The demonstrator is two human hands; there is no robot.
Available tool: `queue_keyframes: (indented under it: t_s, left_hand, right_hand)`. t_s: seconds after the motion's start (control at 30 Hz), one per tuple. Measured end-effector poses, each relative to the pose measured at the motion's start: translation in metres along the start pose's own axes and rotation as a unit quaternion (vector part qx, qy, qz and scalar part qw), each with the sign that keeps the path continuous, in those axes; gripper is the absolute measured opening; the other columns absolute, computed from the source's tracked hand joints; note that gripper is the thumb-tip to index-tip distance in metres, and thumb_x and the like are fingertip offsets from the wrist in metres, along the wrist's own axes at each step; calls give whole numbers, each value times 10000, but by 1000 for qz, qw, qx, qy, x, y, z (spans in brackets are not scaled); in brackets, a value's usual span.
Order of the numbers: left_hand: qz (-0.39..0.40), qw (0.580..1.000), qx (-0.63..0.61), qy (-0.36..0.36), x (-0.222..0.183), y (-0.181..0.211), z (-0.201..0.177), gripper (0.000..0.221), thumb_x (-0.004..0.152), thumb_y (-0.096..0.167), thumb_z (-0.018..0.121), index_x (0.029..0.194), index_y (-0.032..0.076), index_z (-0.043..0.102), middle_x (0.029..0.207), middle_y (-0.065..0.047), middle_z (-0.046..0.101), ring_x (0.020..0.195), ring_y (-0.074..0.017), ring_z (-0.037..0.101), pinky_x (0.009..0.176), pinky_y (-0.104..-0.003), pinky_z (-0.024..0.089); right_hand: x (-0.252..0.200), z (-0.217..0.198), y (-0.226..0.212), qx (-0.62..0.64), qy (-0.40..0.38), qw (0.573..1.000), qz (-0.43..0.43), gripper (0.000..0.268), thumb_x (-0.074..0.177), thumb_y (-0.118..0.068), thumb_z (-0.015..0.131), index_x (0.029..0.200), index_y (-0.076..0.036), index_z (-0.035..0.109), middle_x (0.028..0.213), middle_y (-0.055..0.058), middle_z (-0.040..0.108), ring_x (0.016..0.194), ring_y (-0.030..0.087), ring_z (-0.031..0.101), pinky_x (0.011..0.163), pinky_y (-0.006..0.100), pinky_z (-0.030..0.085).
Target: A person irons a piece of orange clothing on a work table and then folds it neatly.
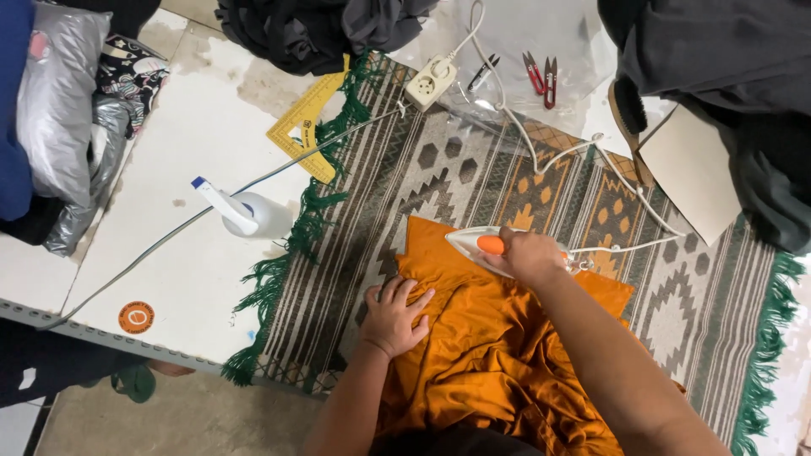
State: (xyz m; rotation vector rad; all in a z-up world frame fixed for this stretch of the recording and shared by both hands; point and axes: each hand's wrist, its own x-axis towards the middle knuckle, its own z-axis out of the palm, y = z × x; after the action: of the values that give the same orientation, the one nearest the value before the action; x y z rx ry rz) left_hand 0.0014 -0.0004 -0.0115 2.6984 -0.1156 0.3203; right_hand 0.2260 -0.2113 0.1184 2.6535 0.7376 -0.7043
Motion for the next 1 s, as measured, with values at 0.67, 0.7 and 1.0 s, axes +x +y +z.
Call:
queue_keyframes:
  t_s: [0.67, 0.7, 1.0]
  left_hand:
    - [-5, 996, 90, -30, -2, -7, 0, 482, 854, 540, 501, 1330, 523, 571, 1335, 33, 505, 1339, -245, 473, 966, -536, 322]
    - [-6, 995, 93, -43, -2, -7, -2, 471, 850, 545, 512, 1316, 520, 577, 1334, 34, 494, 1355, -241, 453, 960, -531, 329]
    - [-128, 984, 32, -121, 64, 121, -39, 304, 870, 473, 597, 1054, 240, 664, 1375, 14, 514, 1424, -302, 405, 921, -602, 415]
  right_hand:
    - [-67, 76, 149, -4, 2, 1000, 29, 633, 832, -820, 448, 1001, -225, 577, 807, 46, 740, 859, 276, 769, 760, 443, 601]
    - [-69, 81, 157, -26, -10, 1000, 13, 624, 809, -832, 451, 1008, -253, 574, 829, 19, 744, 882, 253, 770, 769, 434, 601]
    - [-130, 75, 216, 36, 11, 996, 77, 620, 760, -845, 485, 985, -284, 621, 832, 20, 761, 876, 254, 771, 804, 411, 608]
